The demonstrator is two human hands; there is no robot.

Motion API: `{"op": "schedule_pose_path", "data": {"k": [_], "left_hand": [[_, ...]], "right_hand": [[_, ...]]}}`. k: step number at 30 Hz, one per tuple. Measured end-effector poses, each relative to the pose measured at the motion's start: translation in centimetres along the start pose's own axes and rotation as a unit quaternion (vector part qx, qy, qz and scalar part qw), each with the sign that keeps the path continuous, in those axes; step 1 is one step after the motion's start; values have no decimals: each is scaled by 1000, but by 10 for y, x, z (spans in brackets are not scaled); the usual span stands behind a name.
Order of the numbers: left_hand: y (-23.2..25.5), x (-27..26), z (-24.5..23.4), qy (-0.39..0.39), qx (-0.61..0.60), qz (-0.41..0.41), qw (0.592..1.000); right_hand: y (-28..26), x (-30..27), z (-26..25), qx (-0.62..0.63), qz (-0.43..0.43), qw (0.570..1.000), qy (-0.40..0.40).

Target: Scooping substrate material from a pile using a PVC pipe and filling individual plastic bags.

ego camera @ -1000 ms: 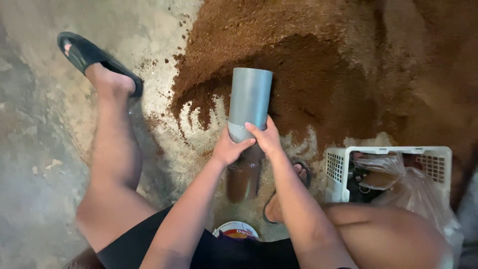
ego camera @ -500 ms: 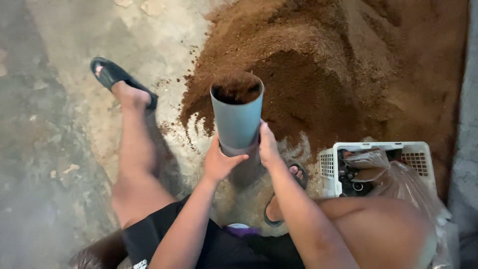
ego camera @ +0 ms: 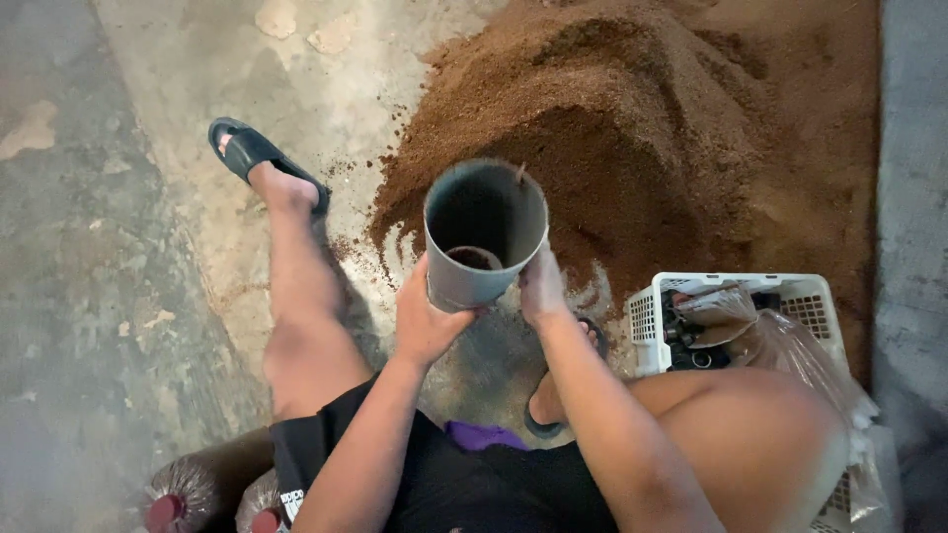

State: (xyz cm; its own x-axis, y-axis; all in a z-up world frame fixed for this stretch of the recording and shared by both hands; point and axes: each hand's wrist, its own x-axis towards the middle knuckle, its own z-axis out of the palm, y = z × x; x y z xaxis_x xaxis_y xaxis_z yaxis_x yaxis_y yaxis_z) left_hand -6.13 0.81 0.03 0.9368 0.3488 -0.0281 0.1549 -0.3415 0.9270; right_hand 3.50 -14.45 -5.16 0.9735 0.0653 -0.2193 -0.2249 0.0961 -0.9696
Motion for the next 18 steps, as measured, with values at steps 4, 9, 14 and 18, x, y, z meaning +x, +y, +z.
{"op": "schedule_pose_path", "data": {"k": [4, 9, 14, 18], "left_hand": [[-5, 1, -5, 72, 17, 165, 984], [-12, 4, -8, -46, 101, 23, 994], [-44, 4, 7, -119, 132, -124, 976], [-33, -2, 2, -78, 67, -99, 990]], "right_hand": [[-32, -1, 10, 82, 84, 985, 128], [-8, 1, 7, -35, 165, 981, 101], [33, -11, 4, 11, 111, 993, -29], [-2, -15, 10, -7, 108, 994, 11]]}}
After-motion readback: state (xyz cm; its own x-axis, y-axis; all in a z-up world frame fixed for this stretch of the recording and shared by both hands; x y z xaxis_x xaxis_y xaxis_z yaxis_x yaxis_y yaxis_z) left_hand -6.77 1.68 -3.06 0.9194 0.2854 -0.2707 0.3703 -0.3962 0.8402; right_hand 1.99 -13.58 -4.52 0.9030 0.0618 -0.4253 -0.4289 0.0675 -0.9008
